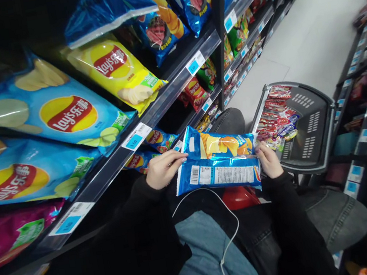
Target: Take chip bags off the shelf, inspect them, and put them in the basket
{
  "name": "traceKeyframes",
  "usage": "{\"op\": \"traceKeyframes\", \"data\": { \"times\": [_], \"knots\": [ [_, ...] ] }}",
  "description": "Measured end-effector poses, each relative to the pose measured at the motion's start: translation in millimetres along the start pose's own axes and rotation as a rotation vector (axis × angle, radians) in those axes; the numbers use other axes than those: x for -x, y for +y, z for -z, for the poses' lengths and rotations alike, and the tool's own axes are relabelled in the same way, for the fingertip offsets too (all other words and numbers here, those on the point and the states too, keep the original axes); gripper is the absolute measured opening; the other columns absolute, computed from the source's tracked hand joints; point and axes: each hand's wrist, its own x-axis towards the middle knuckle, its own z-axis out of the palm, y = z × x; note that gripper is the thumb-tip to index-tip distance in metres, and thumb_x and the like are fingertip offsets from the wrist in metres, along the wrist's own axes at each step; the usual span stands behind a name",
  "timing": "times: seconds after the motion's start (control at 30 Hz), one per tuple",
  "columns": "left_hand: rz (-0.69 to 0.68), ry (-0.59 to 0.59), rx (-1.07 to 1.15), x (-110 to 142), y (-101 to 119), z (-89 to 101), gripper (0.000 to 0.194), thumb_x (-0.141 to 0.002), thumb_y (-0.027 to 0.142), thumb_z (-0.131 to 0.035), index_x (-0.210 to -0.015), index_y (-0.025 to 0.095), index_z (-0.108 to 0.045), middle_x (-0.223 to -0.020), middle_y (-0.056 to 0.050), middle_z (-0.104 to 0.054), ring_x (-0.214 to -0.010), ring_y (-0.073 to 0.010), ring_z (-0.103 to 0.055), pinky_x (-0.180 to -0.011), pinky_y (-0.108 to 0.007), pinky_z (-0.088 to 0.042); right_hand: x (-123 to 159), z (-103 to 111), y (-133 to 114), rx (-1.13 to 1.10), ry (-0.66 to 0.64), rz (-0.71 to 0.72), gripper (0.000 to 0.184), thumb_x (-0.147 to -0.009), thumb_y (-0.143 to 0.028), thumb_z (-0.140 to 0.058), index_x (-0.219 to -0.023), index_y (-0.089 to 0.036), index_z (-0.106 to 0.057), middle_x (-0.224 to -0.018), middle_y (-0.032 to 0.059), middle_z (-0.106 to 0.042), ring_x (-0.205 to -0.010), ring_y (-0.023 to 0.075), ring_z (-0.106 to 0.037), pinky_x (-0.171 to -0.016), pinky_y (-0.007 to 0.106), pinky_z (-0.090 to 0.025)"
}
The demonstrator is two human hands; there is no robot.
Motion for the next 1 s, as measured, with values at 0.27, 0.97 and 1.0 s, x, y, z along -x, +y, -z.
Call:
{"op": "traceKeyframes", "data": {
  "times": [0.27, 0.97, 1.0],
  "knots": [
    [0.042, -0.133, -0.246, -2, -2, -7.3, 0.018, -0.09, 0.024, -0.043, -0.083, 0.016, -0.057, -0.078, -0.005, -0.064, -0.074, -0.0151, -0.061, -0.068, -0.026, -0.048, -2, -4, 6, 0.045, -0.006, 0.016, 0.032, -0.091, -0.037, -0.034, -0.064, -0.021, -0.043, -0.068, 0.0015, -0.042, -0.067, 0.0172, -0.045, -0.064, 0.033, -0.039],
    [0.275, -0.326, -0.333, -5, 9, -7.6, 0.015, -0.092, 0.022, -0.037, -0.092, 0.016, -0.05, -0.082, -0.004, -0.062, -0.074, -0.0167, -0.063, -0.067, -0.028, -0.048, -58, -40, -122, 0.73, -0.339, 0.711, 0.023, -0.092, -0.019, -0.041, -0.088, -0.019, -0.063, -0.09, 0.0064, -0.064, -0.082, 0.0165, -0.053, -0.07, 0.028, -0.039],
    [0.246, -0.325, -0.339, -5, 8, -7.8, 0.017, -0.092, 0.022, -0.036, -0.092, 0.016, -0.051, -0.081, -0.004, -0.062, -0.073, -0.016, -0.062, -0.067, -0.027, -0.049, -56, -40, -121, 0.744, -0.31, 0.698, 0.023, -0.092, -0.02, -0.042, -0.084, -0.019, -0.063, -0.084, 0.0059, -0.063, -0.078, 0.0163, -0.051, -0.068, 0.028, -0.038]
  ]
}}
